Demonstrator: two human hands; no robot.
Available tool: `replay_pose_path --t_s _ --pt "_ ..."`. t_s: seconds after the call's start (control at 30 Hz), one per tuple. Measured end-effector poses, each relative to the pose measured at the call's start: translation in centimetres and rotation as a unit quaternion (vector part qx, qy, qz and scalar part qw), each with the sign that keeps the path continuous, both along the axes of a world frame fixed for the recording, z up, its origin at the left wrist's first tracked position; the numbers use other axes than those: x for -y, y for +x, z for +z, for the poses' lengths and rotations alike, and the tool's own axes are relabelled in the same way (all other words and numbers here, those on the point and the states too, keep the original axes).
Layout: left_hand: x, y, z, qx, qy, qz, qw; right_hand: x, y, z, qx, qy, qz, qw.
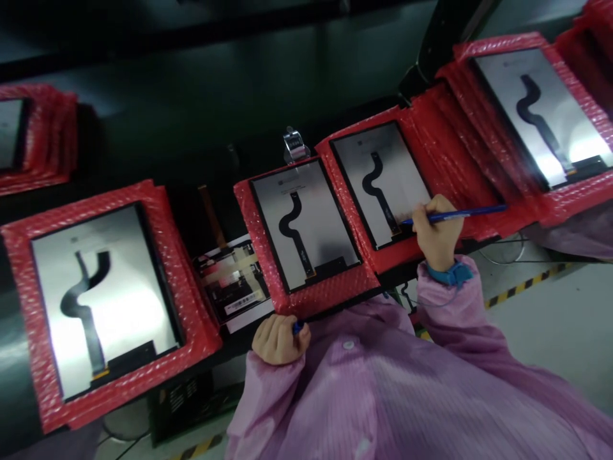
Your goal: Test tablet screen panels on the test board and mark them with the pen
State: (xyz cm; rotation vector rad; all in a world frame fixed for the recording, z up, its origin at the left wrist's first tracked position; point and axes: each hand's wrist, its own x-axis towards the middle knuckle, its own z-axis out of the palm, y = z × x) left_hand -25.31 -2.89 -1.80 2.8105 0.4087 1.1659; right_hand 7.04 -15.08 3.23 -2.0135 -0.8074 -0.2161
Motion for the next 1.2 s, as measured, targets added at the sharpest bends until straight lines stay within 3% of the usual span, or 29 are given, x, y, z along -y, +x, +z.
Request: replay_pose_path --t_s 0.3,0.47,0.57,0.67,0.77,0.87,1.03,1.2 --pt "0.2 0.6 0.3 0.011 0.004 0.02 1.0 -0.1 0.1 -0.4 0.015 -0.01 0.007 1.0" --pt "0.3 0.5 0.5 0.018 -0.021 0.025 0.999 0.0 -0.1 -0.2 0.007 0.057 -0.002 0.998" --pt "0.9 0.0 1.1 0.011 -0.14 0.051 0.989 0.4 -1.5 1.2 -0.077 0.173 -0.011 0.982" --pt "2.1 0.4 2.3 0.014 -0.322 0.065 0.944 0.7 -4.4 2.9 -0.232 0.247 0.1 0.935" --pt "3.0 2.0 4.0 0.007 -0.44 -0.008 0.898 0.4 -7.7 4.2 -0.392 0.214 0.294 0.845" --pt "3.5 3.8 5.5 0.005 -0.493 -0.101 0.864 -0.5 -10.1 4.8 -0.498 0.149 0.361 0.774" --pt "3.9 4.7 6.3 0.014 -0.523 -0.143 0.84 -1.3 -11.4 5.2 -0.516 0.053 0.359 0.776" --pt "4.0 4.3 6.9 -0.007 -0.513 -0.152 0.845 -1.5 -12.6 5.1 -0.418 -0.002 0.411 0.81"
